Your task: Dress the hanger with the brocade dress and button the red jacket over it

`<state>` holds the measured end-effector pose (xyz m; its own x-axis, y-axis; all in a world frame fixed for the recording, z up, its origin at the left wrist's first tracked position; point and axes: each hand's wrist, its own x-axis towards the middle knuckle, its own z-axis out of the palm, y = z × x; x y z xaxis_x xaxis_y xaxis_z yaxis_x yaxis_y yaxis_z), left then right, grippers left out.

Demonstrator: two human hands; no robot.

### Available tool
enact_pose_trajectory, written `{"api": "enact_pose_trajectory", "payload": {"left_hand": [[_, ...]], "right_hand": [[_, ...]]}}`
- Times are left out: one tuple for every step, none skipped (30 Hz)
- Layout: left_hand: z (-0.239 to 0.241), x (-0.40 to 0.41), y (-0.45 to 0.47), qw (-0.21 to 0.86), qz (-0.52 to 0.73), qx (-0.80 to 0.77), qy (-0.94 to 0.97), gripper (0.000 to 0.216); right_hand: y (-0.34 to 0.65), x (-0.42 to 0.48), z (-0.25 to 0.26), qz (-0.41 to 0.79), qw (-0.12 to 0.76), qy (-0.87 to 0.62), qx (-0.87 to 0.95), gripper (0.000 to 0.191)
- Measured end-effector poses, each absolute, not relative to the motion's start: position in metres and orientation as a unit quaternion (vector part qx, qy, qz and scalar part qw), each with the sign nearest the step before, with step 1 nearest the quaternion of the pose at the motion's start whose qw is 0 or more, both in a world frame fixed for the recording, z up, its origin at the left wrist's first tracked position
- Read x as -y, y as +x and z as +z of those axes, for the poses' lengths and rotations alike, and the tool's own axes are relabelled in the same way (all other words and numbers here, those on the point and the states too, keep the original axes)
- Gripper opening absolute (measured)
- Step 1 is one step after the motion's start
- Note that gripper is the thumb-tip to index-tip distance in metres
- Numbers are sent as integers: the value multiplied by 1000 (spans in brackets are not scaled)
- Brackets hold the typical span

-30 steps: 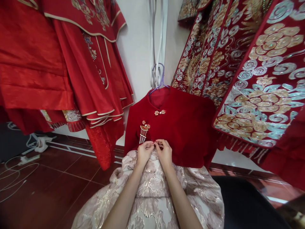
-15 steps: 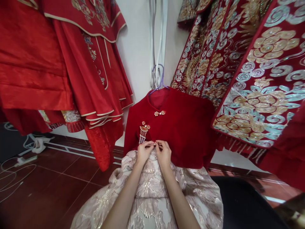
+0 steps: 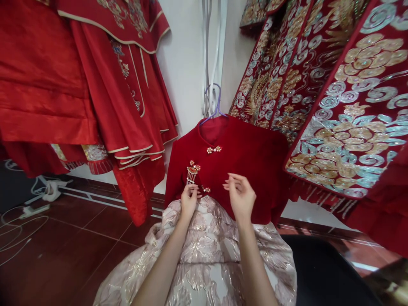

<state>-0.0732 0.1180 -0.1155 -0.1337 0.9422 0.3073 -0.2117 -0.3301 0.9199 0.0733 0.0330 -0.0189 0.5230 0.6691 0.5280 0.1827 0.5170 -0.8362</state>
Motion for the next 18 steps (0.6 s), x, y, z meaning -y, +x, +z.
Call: {"api": "enact_pose_trajectory", "payload": {"left_hand": [[-115, -118, -73, 445, 652, -371, 490, 10], [-115, -117, -73, 444, 649, -368, 496, 9], [-115, -117, -74, 440, 646, -368, 504, 9], [-115, -117, -74, 433, 643, -370, 513, 9], [-115, -116, -74, 424, 639, -372, 522, 9], [-115, -116, -74, 415, 635, -376, 532, 9], [-114, -115, -74, 405, 630, -380, 543, 10], [-114, -114, -74, 395, 624, -383, 554, 10], [-112, -113, -73, 388, 618, -385, 565, 10], [-111, -112, -73, 383, 613, -386, 574, 10], [-109, -110, -73, 381, 607, -385, 581, 11], [-107, -109, -73, 384, 602, -384, 586, 12], [-105, -108, -73, 390, 597, -382, 588, 13], [-104, -106, -72, 398, 593, -380, 588, 15], [-102, -105, -72, 405, 588, -379, 588, 17], [-101, -105, -72, 412, 585, -379, 587, 18], [-100, -104, -72, 415, 584, -378, 586, 19], [-99, -104, -72, 417, 583, -377, 586, 20]], "right_hand": [[74, -27, -11, 136, 759, -456, 445, 31], [74, -22, -5, 106, 775, -451, 430, 30], [73, -19, -1, 76, 790, -447, 413, 28], [72, -18, -1, 48, 804, -443, 394, 26], [71, -19, -3, 29, 811, -442, 382, 24], [70, -22, -7, 27, 806, -446, 388, 24], [68, -27, -14, 44, 781, -457, 423, 25], [67, -33, -22, 75, 735, -473, 480, 26], [67, -39, -32, 110, 671, -490, 545, 28], [66, -46, -42, 138, 604, -504, 602, 29], [65, -52, -51, 152, 550, -516, 639, 29], [64, -57, -60, 152, 519, -529, 655, 29], [63, -62, -68, 145, 510, -538, 655, 30], [62, -66, -74, 140, 514, -544, 649, 30], [60, -68, -78, 139, 520, -545, 643, 30], [59, -70, -81, 143, 525, -543, 639, 30], [58, -71, -83, 148, 531, -542, 635, 30], [58, -71, -83, 153, 535, -541, 631, 30]]}}
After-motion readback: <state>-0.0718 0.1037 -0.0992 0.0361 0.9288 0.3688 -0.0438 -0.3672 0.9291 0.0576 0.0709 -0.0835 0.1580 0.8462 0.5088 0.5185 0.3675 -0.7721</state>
